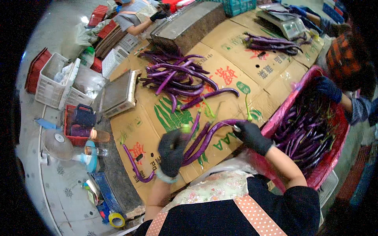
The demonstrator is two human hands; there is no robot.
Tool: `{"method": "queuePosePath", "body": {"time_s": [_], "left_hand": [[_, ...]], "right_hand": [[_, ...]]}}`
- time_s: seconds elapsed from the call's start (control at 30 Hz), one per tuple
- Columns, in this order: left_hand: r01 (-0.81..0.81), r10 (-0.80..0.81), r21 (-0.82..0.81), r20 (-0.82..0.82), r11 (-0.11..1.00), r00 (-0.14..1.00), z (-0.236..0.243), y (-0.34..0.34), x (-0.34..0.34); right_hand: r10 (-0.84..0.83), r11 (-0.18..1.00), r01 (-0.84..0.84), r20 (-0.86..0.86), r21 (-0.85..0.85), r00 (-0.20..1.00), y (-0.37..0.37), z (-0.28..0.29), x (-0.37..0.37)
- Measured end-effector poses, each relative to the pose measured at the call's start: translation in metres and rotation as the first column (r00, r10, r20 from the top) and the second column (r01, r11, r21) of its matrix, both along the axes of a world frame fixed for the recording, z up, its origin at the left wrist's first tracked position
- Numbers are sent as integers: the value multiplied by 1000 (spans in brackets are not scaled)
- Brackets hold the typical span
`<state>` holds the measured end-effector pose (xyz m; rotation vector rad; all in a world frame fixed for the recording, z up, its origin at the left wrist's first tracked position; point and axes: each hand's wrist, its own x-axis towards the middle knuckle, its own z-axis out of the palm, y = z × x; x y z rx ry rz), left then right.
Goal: The person trims the stems off long purple eggplants using a small knife and places them into a red basket. They also move a white basket and handle a plastic bag during the process.
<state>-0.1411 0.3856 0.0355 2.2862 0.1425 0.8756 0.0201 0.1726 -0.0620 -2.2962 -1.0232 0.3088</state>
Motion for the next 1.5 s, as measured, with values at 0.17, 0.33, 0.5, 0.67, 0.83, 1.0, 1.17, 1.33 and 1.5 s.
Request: {"method": "queuePosePath", "body": {"time_s": [0.17, 0.33, 0.5, 0.67, 0.83, 1.0, 1.17, 1.33, 1.5], "left_hand": [[-440, 522, -299, 305, 847, 797, 102, 55, -23], [-201, 478, -491, 541, 848, 692, 123, 72, 3], [-42, 586, -715, 536, 698, 608, 83, 97, 19], [28, 401, -750, 385, 661, 831, 46, 96, 34], [85, -20, -843, 87, 530, 996, 4, 29, 51], [-65, 144, -855, 11, 515, 990, -20, 45, 49], [-132, 223, -836, -12, 533, 975, -43, 65, 53], [-273, 286, -703, -103, 657, 953, -80, 131, 70], [-537, 538, -37, 47, 843, 842, -66, 198, 93]], "right_hand": [[20, 952, 85, -337, 295, 941, -1, 16, -8], [303, 801, 182, -647, 571, 699, 41, 60, -17], [291, 843, 240, -783, 482, 551, 48, 64, -15], [218, 843, 343, -847, 414, 485, 41, 66, -23], [302, 860, 338, -915, 383, 269, 54, 43, -26], [194, 899, 265, -858, 350, 475, 51, 18, -36], [52, 918, 321, -873, 233, 485, 71, 20, -39], [-5, 937, 303, -856, 177, 517, 89, 10, -27], [13, 882, 413, -889, 225, 457, 80, 29, -9]]}}
